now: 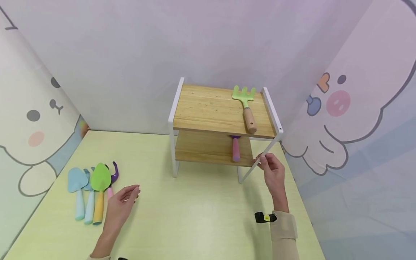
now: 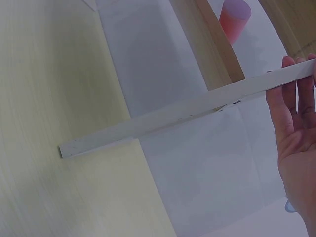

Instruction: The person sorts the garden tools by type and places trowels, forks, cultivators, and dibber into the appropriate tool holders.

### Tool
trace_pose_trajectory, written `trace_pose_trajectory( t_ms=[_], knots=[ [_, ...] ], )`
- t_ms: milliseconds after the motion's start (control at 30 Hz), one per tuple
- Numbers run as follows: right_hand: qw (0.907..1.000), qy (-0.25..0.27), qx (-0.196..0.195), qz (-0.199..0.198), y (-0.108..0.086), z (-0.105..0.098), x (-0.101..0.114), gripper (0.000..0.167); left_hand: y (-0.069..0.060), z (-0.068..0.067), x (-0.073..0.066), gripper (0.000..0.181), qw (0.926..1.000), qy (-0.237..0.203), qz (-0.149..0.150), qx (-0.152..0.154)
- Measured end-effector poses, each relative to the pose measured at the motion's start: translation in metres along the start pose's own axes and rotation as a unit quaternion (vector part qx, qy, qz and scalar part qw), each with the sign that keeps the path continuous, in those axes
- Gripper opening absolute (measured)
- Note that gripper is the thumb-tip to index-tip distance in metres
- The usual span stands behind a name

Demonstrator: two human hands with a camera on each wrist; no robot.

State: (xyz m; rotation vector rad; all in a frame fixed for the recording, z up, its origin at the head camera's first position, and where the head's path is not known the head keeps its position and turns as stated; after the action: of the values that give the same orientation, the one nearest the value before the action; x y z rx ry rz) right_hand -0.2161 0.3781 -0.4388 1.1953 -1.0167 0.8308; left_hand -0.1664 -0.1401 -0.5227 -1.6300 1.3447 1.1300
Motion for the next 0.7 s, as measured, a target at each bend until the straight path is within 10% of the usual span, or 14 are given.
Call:
trace_pose_trajectory(
  t_ms=[700],
  knots=[
    [1.0,0.005,-0.006,0.004,0.0,-0.001,-0.002,0.015,-0.004,-0.038,0.036,0.041,0.9971,0.033,-0.057,-0.04]
  ],
)
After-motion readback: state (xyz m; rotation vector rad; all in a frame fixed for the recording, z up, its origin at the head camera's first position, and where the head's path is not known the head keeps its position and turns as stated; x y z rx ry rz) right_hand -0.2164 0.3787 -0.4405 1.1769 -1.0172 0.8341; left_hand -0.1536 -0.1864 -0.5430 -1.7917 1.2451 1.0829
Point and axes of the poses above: each hand's wrist, its own y-axis towards the middle knuckle, its own z-axis out of the palm, x = y × z, the point moved 7 cm from there along y, towards the middle knuckle, and after that the axes turned 6 degrees about z, right-handed, at the moved point
